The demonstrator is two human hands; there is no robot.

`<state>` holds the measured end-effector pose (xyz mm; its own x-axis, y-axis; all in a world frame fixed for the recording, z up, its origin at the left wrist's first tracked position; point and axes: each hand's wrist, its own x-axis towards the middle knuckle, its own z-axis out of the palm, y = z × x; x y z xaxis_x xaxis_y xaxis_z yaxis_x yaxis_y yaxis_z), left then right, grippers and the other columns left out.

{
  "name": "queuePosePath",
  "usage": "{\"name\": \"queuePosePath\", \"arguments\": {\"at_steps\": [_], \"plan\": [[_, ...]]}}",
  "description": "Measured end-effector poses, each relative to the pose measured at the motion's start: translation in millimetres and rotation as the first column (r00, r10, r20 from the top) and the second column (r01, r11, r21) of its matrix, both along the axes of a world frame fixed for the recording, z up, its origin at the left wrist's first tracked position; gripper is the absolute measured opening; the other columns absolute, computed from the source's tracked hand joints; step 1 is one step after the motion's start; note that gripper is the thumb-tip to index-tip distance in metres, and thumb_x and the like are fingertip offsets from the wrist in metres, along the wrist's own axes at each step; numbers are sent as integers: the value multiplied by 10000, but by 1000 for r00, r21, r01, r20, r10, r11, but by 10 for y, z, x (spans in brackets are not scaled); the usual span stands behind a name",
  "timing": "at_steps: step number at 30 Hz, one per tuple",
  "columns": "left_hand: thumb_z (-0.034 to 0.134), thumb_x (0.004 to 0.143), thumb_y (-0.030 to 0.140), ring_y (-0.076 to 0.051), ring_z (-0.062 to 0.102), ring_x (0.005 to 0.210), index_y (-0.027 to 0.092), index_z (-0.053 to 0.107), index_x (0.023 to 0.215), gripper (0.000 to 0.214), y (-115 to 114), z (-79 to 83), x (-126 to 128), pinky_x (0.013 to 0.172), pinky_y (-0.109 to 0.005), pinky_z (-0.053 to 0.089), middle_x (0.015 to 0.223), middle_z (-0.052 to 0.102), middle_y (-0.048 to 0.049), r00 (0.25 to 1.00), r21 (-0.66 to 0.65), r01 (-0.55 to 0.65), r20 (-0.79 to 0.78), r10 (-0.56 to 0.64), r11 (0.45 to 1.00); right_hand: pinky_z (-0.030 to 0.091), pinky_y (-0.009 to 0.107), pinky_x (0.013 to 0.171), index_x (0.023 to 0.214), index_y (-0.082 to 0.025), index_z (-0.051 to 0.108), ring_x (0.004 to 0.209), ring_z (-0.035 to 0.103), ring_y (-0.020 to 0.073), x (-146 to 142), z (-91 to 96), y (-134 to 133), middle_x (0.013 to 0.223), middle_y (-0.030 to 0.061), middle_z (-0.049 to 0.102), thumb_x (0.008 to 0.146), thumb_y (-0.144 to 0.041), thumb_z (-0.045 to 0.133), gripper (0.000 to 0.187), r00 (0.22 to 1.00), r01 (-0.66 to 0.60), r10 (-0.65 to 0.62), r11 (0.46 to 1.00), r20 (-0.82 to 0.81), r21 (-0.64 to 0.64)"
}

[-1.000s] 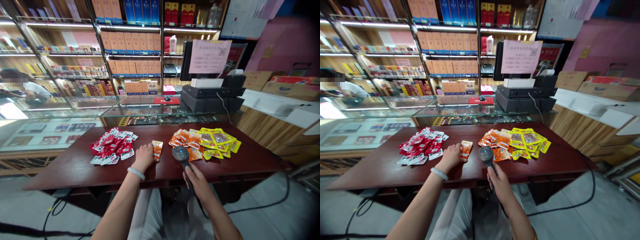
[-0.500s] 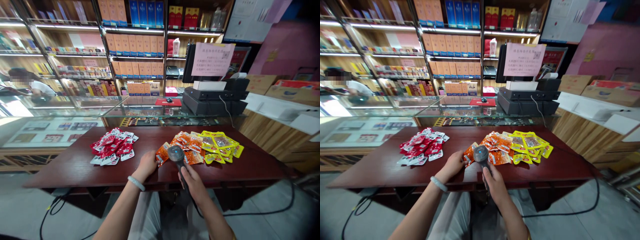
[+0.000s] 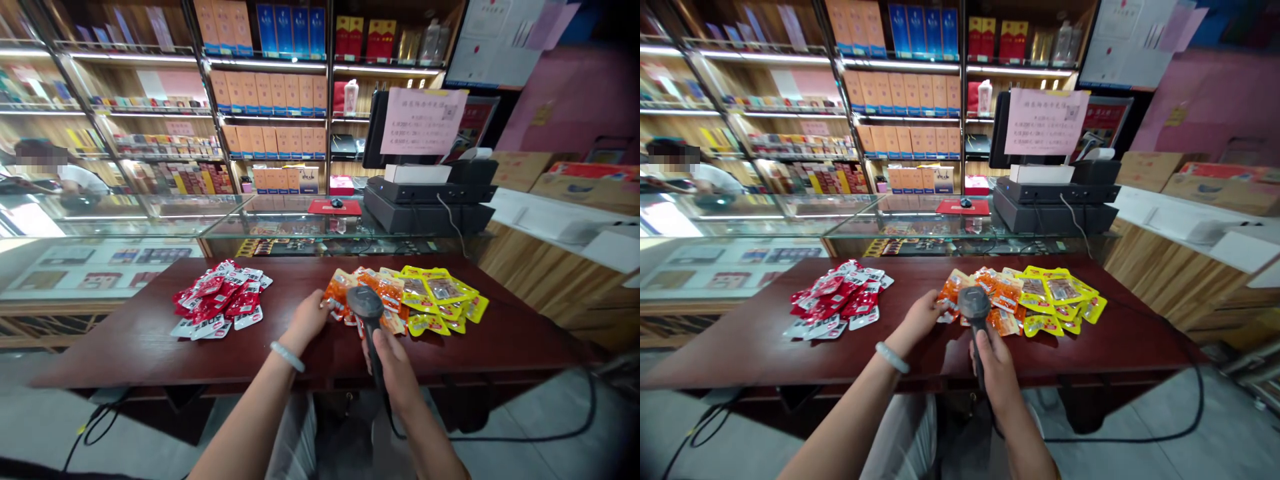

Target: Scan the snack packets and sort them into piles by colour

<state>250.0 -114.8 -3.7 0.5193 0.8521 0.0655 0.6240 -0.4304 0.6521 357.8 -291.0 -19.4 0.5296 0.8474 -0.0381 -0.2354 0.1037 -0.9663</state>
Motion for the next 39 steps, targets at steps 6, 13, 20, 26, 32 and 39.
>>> {"name": "queuePosePath", "arguments": {"at_steps": [6,13,20,26,32,39], "plan": [[621,852,238,-208,658,1013,156,583,1245,403,68,168,850,877,-291,489,1126,708,-116,969,-81,113,231,-91,990,376,260,452,869,-230,603,502,463,144,206,-26,-20,620,-6,563,802,-666,635,442,992,125,-125,992,-3,-35],[705,808,356,-253,539,1258,203,542,1337,574,165,115,199,1088,-380,388,1347,603,-117,981,180,-21,193,-14,983,378,237,438,872,-223,602,508,472,137,124,19,107,636,-10,562,810,-661,630,443,998,3,2,997,63,-75],[585,881,415,-258,582,1191,176,587,1275,461,816,167,-1201,1026,-368,425,1264,652,-122,903,271,-427,84,421,863,337,182,398,744,-201,526,439,413,75,-434,286,841,578,-42,509,822,-647,632,465,944,-327,327,945,43,9],[439,851,668,-395,526,1185,100,628,1156,672,1310,233,-2122,971,-485,408,1233,617,-229,621,383,-657,-214,754,650,338,163,382,808,-206,525,412,421,62,-847,353,1477,577,-57,527,807,-654,643,464,876,-482,483,876,-22,39],[531,744,719,-386,514,1175,130,592,1137,711,1511,150,-2329,937,-469,397,1246,601,-220,652,364,-569,-347,674,737,344,169,367,813,-210,511,395,427,66,-1092,273,1841,561,-57,541,783,-683,647,492,816,-574,574,819,-64,22],[568,844,440,-317,604,1047,192,570,1031,311,1496,259,-2289,878,-410,389,968,703,-136,714,440,-544,-205,670,714,310,165,333,763,-216,488,360,397,58,-1202,339,1937,525,-70,520,737,-718,657,530,783,-621,619,784,-66,-5]]}}
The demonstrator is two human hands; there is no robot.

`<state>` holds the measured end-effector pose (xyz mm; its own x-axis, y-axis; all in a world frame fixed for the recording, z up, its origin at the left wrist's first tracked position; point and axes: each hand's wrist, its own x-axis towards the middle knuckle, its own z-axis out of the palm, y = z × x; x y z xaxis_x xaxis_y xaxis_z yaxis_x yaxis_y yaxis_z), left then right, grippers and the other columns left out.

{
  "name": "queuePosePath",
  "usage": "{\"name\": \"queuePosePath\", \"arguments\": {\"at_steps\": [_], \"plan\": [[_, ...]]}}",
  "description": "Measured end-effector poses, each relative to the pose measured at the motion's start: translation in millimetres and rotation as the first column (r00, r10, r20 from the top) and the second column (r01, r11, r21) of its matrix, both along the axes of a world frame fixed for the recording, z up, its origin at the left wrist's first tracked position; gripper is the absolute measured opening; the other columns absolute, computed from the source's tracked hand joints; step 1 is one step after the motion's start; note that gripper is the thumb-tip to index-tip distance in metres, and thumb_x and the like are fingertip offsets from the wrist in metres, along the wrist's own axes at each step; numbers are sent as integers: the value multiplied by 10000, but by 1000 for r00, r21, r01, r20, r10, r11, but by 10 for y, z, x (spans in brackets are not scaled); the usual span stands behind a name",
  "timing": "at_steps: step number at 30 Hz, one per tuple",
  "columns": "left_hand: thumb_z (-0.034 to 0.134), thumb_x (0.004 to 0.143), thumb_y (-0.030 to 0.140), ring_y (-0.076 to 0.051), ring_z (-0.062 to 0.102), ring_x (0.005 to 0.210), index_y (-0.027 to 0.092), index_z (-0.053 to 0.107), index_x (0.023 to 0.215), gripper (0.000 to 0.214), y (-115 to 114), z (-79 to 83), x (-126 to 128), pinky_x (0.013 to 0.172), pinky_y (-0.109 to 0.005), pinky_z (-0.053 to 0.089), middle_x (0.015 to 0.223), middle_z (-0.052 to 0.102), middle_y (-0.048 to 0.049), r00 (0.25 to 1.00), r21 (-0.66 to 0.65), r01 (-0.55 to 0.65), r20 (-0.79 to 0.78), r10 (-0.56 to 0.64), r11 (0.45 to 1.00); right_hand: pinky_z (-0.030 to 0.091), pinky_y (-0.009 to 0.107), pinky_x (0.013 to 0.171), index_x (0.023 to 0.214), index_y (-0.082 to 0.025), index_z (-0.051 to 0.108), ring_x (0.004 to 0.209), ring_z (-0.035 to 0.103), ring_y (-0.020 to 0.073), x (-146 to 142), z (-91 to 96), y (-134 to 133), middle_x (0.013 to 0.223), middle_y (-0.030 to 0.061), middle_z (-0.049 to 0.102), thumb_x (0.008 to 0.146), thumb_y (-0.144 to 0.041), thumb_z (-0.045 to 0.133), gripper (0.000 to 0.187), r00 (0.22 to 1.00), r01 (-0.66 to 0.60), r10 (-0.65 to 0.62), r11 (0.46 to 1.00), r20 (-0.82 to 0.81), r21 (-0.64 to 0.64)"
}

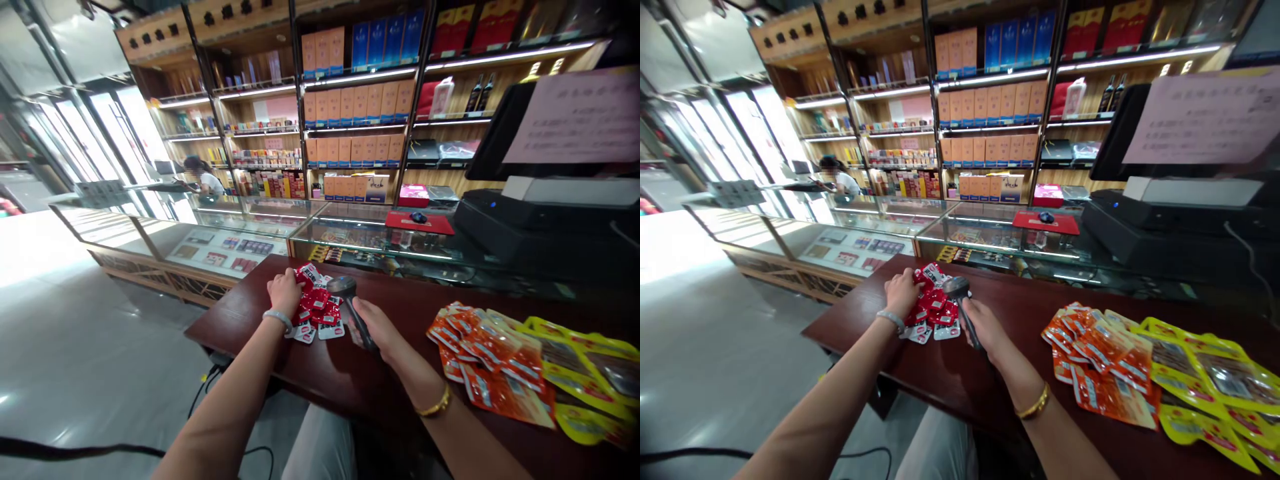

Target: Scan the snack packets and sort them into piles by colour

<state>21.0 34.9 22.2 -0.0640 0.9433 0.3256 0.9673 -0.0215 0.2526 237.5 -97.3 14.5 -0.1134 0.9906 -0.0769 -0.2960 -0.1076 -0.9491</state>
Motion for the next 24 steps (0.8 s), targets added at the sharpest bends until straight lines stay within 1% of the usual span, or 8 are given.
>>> {"name": "queuePosePath", "arguments": {"at_steps": [3,5,7,9,11,12,17,24], "plan": [[546,865,388,-286,642,930,210,581,1002,228,-15,36,-23,789,-362,409,898,704,-109,981,54,20,194,-30,998,305,161,338,775,-216,493,363,408,58,56,51,-83,521,-70,533,696,-737,673,557,999,38,-38,999,39,-7],[580,840,391,-248,646,833,211,596,981,229,-27,25,40,707,-314,413,863,696,-83,898,88,34,434,-69,996,316,159,348,791,-213,499,370,420,59,154,75,-156,523,-67,544,698,-737,669,559,996,61,-62,998,69,15],[610,809,412,-193,616,688,202,611,929,242,-53,-21,231,621,-273,402,763,666,-42,689,86,101,713,-132,991,322,160,352,804,-209,508,372,424,59,304,95,-221,525,-66,549,714,-733,658,552,992,76,-80,996,99,48],[612,792,436,-139,535,531,188,609,871,260,-103,-96,559,543,-243,378,622,593,8,370,55,234,918,-141,971,317,162,351,813,-209,511,370,419,59,500,113,-268,528,-67,547,724,-727,654,546,986,106,-115,991,118,78],[612,781,434,-104,457,445,179,591,842,263,-167,-179,974,495,-223,357,538,522,48,109,40,334,991,-81,942,319,165,355,818,-212,502,377,425,63,728,123,-300,534,-69,545,733,-720,653,537,980,153,-164,983,114,99],[613,778,422,-94,440,432,177,582,839,254,-196,-217,1190,485,-216,354,526,508,58,38,46,338,997,-63,940,323,167,359,818,-214,494,382,428,65,848,123,-312,538,-69,544,745,-717,645,530,977,175,-186,979,102,107],[620,774,414,-102,512,516,174,560,811,250,-199,-367,1995,535,-228,425,607,553,33,-27,93,274,996,-89,957,312,173,353,772,-218,451,357,400,64,1410,90,-338,513,-73,519,806,-720,573,517,975,141,-157,984,159,107],[509,853,338,-122,595,677,178,549,930,182,-51,-543,2133,632,-239,498,813,624,-26,126,214,192,962,-241,958,266,163,344,772,-190,517,370,417,60,1839,98,-175,544,-50,539,813,-703,583,519,924,50,-109,985,367,167]]}}
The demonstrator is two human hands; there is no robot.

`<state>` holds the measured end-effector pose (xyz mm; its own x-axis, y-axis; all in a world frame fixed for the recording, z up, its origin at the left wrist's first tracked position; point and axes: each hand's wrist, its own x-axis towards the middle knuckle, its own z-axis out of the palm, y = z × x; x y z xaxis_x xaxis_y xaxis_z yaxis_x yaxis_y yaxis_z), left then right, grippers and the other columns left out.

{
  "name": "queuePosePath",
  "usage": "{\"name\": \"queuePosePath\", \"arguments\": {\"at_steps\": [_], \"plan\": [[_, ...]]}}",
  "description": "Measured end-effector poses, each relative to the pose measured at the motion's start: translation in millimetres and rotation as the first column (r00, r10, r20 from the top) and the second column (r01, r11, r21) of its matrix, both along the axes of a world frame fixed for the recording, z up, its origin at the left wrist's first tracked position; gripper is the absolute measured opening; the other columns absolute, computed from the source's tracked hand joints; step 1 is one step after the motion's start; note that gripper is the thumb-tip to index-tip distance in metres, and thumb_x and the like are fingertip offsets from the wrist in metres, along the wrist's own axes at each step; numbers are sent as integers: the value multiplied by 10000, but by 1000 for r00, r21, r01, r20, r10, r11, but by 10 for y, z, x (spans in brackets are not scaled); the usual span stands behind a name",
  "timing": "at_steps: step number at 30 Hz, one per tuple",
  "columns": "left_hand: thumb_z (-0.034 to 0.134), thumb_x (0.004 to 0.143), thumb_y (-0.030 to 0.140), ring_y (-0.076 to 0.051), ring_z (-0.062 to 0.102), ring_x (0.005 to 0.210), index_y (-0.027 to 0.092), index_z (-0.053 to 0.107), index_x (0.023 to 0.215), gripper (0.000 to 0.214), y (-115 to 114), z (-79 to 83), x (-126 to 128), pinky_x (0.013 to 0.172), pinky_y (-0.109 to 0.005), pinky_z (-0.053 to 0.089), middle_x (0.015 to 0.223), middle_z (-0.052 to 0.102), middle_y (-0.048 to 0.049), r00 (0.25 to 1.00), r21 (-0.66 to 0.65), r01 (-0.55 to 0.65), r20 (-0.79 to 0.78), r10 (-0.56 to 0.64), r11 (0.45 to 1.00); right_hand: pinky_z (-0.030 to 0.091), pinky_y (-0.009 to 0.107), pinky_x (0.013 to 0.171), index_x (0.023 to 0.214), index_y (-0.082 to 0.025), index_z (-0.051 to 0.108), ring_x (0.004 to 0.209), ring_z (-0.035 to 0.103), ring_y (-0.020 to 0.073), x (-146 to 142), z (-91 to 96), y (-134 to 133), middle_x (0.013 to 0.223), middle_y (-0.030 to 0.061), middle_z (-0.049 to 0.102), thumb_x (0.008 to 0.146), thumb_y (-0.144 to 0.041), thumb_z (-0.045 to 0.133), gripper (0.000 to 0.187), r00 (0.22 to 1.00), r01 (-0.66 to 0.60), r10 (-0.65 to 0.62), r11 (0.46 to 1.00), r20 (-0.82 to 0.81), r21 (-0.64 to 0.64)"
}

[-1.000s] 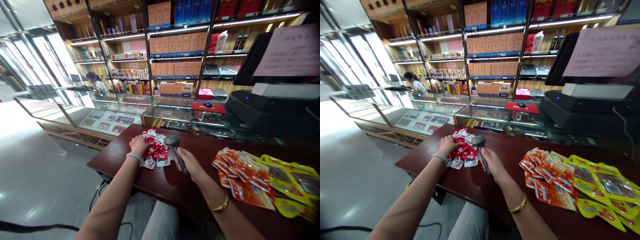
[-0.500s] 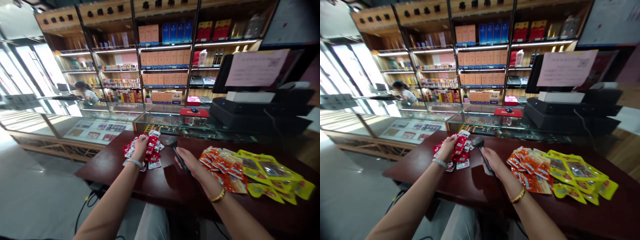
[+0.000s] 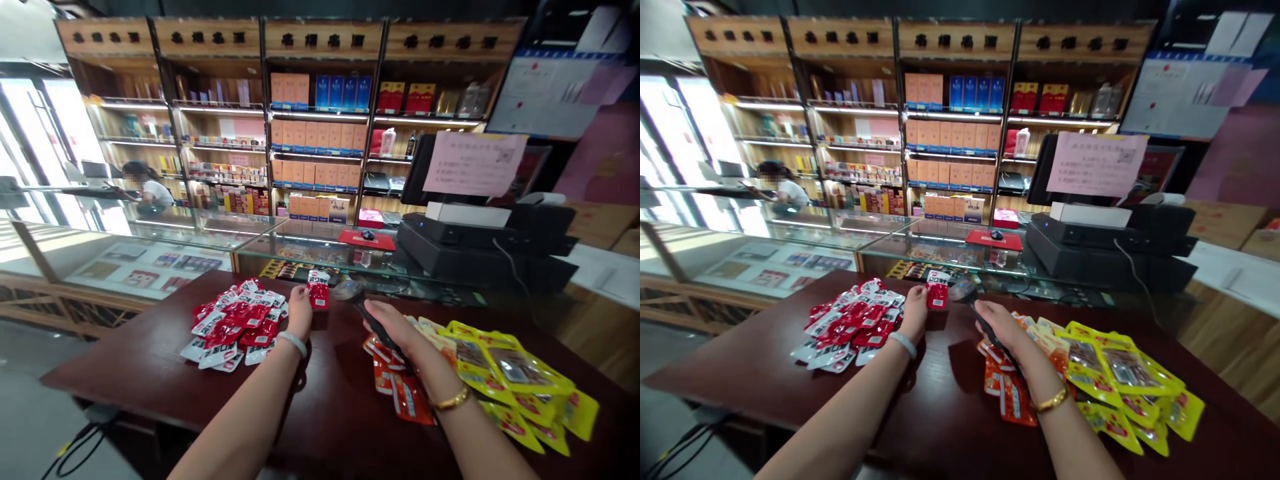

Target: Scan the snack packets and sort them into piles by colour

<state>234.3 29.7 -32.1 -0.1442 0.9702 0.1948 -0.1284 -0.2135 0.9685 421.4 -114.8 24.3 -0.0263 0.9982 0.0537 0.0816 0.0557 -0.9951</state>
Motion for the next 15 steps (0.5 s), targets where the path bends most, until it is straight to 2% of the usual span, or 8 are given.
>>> {"name": "queuePosePath", "arguments": {"at_steps": [3,6,11,15], "plan": [[492,867,404,-102,540,549,188,534,970,243,5,-17,-21,506,-227,467,757,591,-2,999,-6,30,-11,-31,1000,269,169,354,814,-192,535,379,423,66,49,-42,62,549,-51,542,809,-699,593,511,996,-72,71,997,-57,-12],[491,863,413,-97,524,506,192,539,989,259,-4,-11,4,476,-231,462,737,580,9,999,-24,53,-12,-53,998,256,165,352,822,-191,531,371,406,58,72,-93,59,545,-55,538,817,-674,611,489,990,-103,100,994,-95,-34],[486,892,404,-124,595,596,177,582,1036,286,-61,-20,139,565,-249,505,782,649,-31,992,-47,63,-110,-67,997,272,161,341,785,-196,503,369,412,59,116,-126,-1,537,-57,525,832,-661,606,479,991,-90,84,995,-105,-52],[465,933,386,-179,687,873,174,549,1231,375,-109,3,190,777,-305,545,1062,707,-114,938,-27,287,-194,-287,957,277,167,333,800,-199,505,359,413,68,117,-157,-8,525,-59,522,819,-689,597,498,991,-76,67,994,-117,-80]]}}
